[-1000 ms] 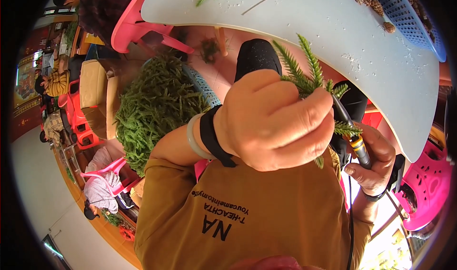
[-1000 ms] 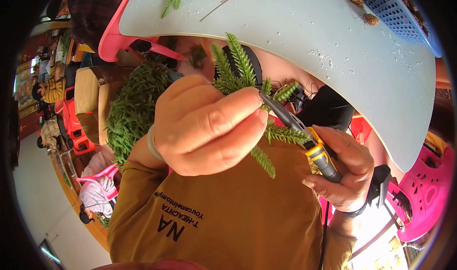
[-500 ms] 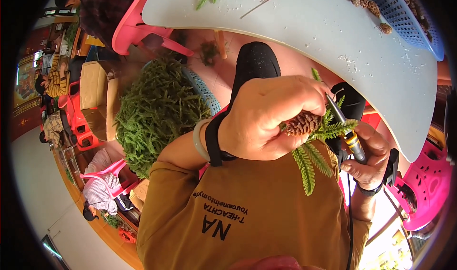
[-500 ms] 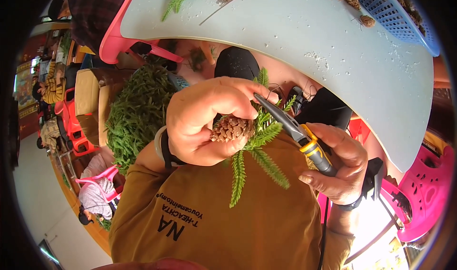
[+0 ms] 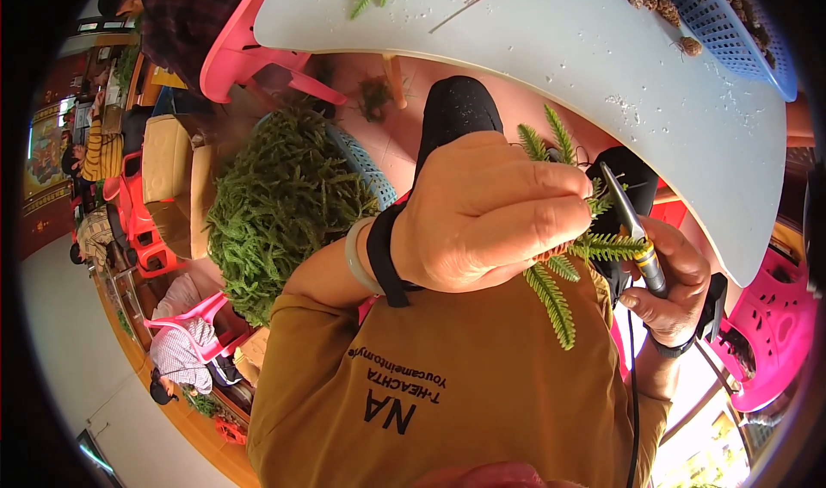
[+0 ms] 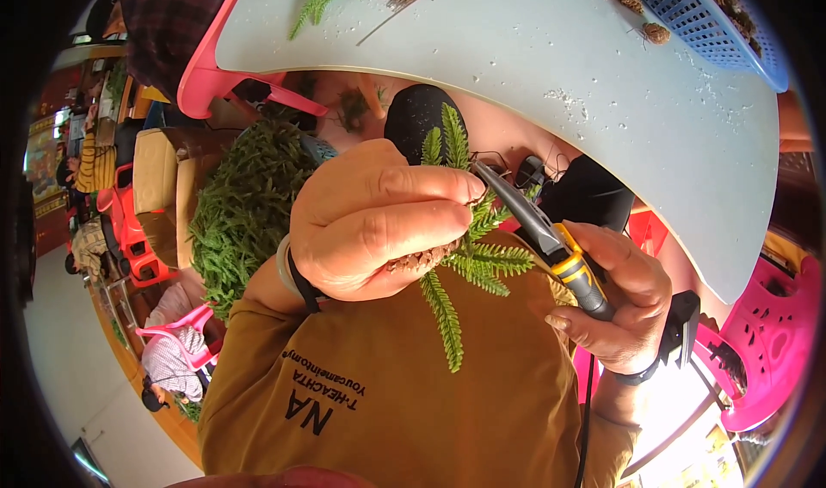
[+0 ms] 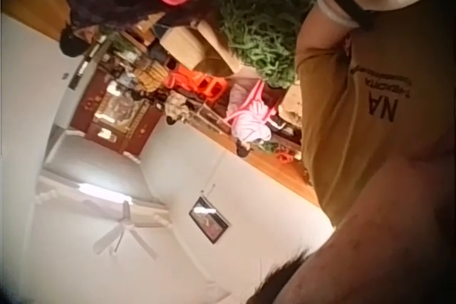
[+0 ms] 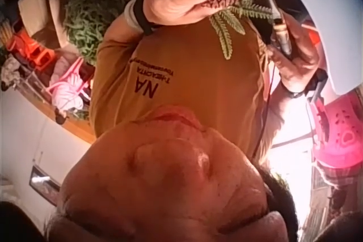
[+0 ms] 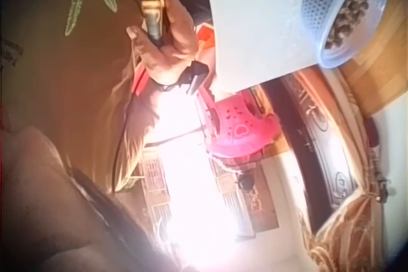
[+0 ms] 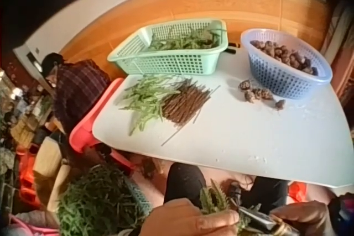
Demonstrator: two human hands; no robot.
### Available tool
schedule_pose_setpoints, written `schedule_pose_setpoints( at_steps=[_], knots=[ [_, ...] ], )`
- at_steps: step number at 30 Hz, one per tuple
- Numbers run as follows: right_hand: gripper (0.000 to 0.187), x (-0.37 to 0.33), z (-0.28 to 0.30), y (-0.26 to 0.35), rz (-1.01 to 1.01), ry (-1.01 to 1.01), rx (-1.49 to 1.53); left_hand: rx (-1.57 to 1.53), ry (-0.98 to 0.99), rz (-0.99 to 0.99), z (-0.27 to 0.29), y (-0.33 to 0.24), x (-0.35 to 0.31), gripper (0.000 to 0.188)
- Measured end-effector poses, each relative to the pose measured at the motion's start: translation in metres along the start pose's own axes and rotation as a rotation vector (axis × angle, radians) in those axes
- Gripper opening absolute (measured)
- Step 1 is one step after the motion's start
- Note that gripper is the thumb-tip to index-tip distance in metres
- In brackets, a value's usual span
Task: The person trims a green branch with pliers, picks up a wire from the table, and wraps it around the branch. They then select a pinecone from a basket, attach it to the branch by twisting the wire, and trim the excess wire with the pliers.
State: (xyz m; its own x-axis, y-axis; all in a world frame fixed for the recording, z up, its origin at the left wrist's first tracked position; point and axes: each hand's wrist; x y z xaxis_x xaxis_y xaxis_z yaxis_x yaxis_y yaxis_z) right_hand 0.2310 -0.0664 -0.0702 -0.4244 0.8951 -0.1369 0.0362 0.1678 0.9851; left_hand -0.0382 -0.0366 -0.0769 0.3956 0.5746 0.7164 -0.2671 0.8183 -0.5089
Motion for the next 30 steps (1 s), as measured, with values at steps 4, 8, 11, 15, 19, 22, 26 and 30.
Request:
schedule_pose_setpoints(
  at_steps=[4,8,11,15,19,22,26,30],
  knots=[
    [0.067,-0.002,0.000,0.003,0.008,0.004,-0.110,-0.020,-0.048,-0.004,-0.005,0.000,-0.001,0.030],
    [0.067,-0.002,-0.003,0.000,0.048,-0.031,-0.170,-0.022,-0.030,0.011,-0.005,0.001,0.000,0.028],
    [0.067,0.000,-0.003,-0.003,0.098,-0.031,-0.190,-0.008,-0.025,0.045,-0.005,0.000,0.000,0.029],
    [0.067,0.001,0.000,-0.005,0.147,-0.046,-0.307,-0.060,0.005,0.074,-0.002,0.005,0.001,0.029],
    [0.066,0.006,-0.002,-0.005,0.161,-0.090,-0.414,-0.131,0.007,0.095,-0.004,0.010,0.001,0.031],
    [0.062,0.013,-0.005,-0.001,0.314,-0.137,-0.767,-0.164,0.019,0.125,-0.003,0.012,0.003,0.031],
    [0.061,0.020,0.001,0.003,0.529,-0.112,-1.223,-0.229,0.055,0.177,0.003,0.016,0.004,0.030],
    [0.061,0.026,-0.001,0.000,0.793,-0.217,-1.540,-0.336,0.065,0.226,0.006,0.020,0.002,0.028]
  ],
)
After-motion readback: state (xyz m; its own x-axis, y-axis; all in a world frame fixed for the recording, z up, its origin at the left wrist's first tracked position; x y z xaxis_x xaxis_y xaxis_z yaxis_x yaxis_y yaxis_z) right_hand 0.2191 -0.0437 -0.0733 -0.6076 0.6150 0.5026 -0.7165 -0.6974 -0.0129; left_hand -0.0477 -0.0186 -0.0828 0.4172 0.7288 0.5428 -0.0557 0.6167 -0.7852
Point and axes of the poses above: each hand's wrist, its own x-axis towards the middle knuckle, its own z-axis out of the back of the hand, y = z × x, and after that the axes turned 1 degree about y, right-handed
